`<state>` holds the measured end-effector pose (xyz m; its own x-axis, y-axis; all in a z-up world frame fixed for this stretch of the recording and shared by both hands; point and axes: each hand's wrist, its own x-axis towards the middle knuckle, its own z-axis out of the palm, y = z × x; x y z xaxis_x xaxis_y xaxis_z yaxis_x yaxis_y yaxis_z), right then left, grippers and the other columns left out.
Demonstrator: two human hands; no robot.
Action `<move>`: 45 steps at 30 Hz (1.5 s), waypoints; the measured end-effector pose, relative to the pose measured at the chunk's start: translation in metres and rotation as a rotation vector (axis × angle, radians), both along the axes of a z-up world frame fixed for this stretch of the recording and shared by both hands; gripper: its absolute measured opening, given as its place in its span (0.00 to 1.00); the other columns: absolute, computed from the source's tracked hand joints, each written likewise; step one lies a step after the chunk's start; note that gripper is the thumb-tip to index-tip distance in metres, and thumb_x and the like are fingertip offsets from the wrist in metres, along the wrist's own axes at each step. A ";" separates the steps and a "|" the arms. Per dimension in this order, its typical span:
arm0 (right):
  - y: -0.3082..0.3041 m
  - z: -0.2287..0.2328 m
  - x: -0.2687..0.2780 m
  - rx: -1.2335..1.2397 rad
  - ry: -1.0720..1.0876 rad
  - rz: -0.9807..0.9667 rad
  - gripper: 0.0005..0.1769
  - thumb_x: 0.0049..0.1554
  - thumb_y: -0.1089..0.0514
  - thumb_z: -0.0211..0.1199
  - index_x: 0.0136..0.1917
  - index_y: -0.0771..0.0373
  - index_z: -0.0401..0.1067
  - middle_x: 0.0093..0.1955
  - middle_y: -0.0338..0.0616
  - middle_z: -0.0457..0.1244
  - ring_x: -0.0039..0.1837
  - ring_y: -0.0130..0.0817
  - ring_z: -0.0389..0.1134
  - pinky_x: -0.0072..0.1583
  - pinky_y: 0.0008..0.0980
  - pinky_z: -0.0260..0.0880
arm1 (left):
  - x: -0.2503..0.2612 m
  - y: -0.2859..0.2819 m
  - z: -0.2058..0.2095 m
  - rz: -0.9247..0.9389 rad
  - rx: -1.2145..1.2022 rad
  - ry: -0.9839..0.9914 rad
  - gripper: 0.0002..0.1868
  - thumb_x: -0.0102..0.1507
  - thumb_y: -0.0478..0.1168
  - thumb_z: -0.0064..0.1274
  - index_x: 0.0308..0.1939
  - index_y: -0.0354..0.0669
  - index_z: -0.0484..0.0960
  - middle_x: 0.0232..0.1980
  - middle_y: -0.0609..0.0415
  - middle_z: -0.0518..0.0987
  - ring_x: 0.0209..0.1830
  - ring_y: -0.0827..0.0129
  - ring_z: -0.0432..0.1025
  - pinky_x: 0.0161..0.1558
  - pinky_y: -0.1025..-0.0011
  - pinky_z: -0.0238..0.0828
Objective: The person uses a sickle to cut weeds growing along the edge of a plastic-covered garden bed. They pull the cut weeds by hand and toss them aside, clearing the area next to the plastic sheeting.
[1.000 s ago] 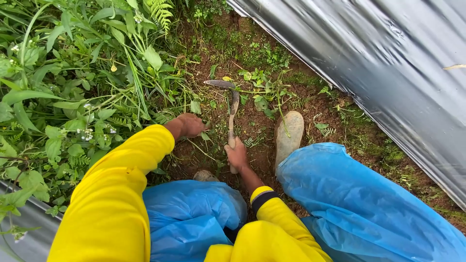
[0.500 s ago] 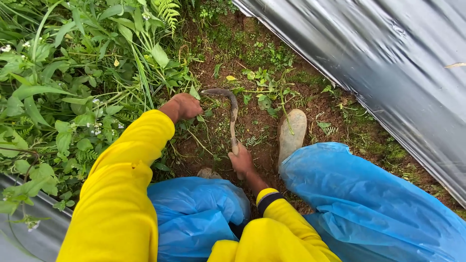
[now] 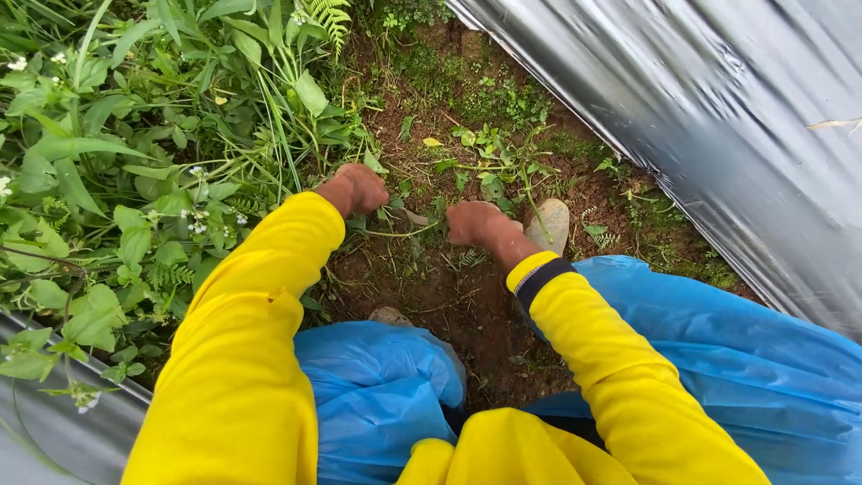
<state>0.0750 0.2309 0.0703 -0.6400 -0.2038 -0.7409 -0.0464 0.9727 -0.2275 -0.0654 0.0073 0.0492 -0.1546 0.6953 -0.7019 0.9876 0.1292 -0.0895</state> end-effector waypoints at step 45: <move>0.036 0.022 -0.072 -0.554 0.104 -0.650 0.22 0.68 0.51 0.50 0.66 0.68 0.56 0.31 0.54 0.67 0.33 0.45 0.73 0.44 0.44 0.74 | -0.083 -0.007 0.054 0.521 -0.028 0.412 0.44 0.66 0.47 0.55 0.84 0.56 0.51 0.86 0.44 0.48 0.86 0.43 0.39 0.75 0.27 0.35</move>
<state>0.0028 0.2669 0.0927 -0.8140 -0.0886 -0.5741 0.4345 0.5630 -0.7030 -0.1485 0.0004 0.1031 -0.7254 0.4390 -0.5302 0.6805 0.5729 -0.4568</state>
